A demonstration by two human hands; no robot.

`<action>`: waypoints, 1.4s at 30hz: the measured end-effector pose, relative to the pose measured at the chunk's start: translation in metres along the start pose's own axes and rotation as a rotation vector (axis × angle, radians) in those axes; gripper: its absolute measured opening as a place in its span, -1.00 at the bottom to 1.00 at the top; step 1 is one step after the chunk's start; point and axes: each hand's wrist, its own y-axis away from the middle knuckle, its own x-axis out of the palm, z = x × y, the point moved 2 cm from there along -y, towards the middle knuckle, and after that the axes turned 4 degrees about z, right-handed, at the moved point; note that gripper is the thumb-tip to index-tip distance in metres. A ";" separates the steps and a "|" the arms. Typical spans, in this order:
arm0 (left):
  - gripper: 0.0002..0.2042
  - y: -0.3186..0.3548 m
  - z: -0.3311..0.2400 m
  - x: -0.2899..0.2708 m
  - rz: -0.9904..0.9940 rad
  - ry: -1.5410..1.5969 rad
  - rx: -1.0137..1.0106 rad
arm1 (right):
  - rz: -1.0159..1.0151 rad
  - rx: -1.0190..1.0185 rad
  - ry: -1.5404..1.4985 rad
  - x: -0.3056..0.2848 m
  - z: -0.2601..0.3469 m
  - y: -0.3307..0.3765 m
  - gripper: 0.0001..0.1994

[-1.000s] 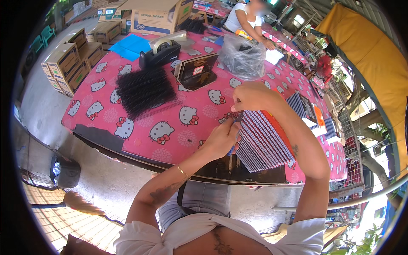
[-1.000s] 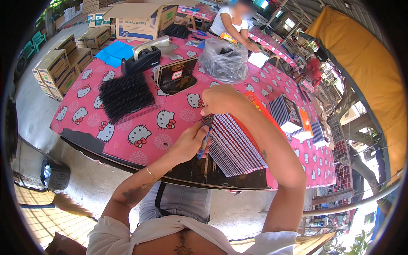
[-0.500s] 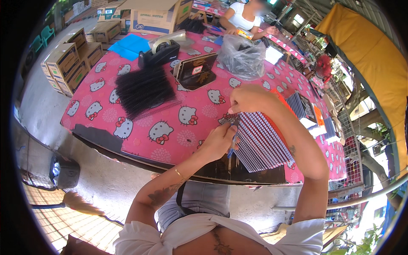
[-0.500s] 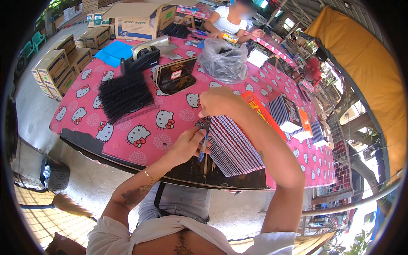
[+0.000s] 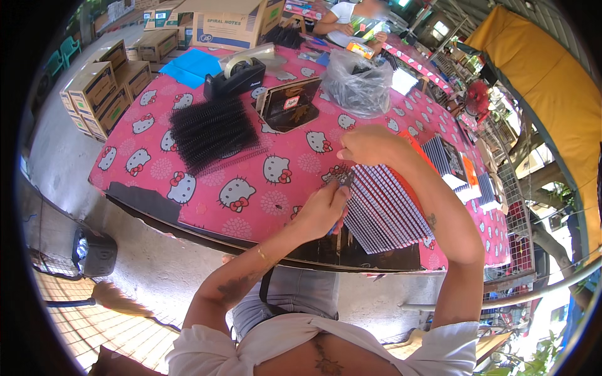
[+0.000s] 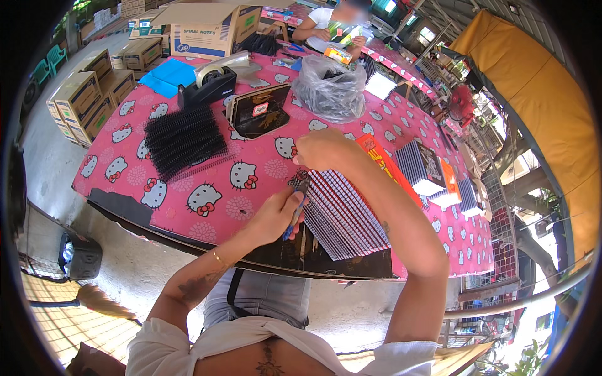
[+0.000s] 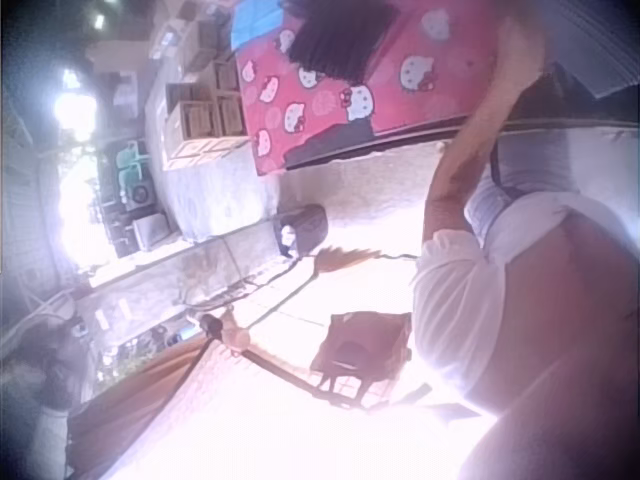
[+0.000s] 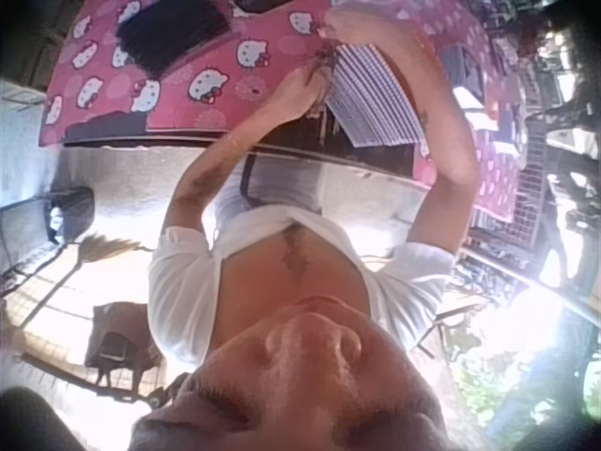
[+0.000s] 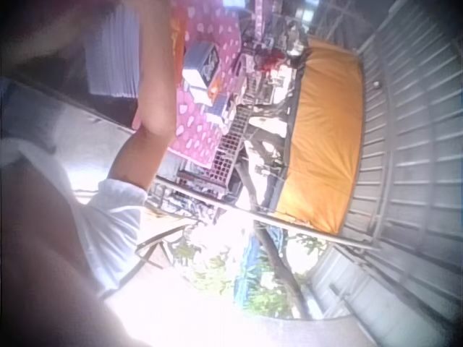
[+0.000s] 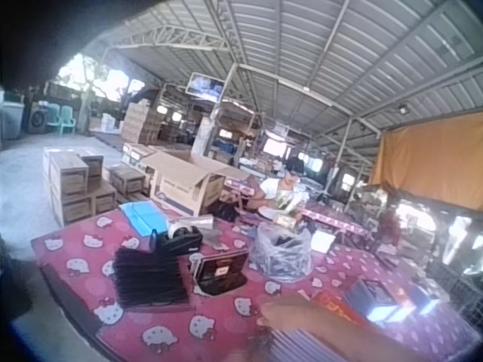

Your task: The person assembles notebooks by manually threading a spiral binding through a stack of covers and pages, then trims the binding with a blue tool.

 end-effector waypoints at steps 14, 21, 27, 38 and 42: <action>-0.66 -0.004 0.010 0.004 -0.070 -0.027 0.045 | 0.017 -0.100 0.094 -0.007 0.023 0.003 -0.72; -0.66 0.006 0.028 0.006 -0.026 -0.076 0.104 | -0.035 0.010 0.106 0.006 0.020 -0.004 -0.71; -0.68 -0.007 0.024 0.002 -0.069 0.079 0.067 | 0.076 -0.043 0.187 -0.006 0.036 0.000 -0.70; -0.64 0.004 0.039 0.007 -0.064 0.006 0.067 | -0.123 -0.003 0.003 0.010 0.038 -0.014 -0.70; -0.64 -0.002 0.034 0.003 -0.086 0.005 0.076 | -0.072 -0.078 0.151 0.004 0.043 -0.012 -0.72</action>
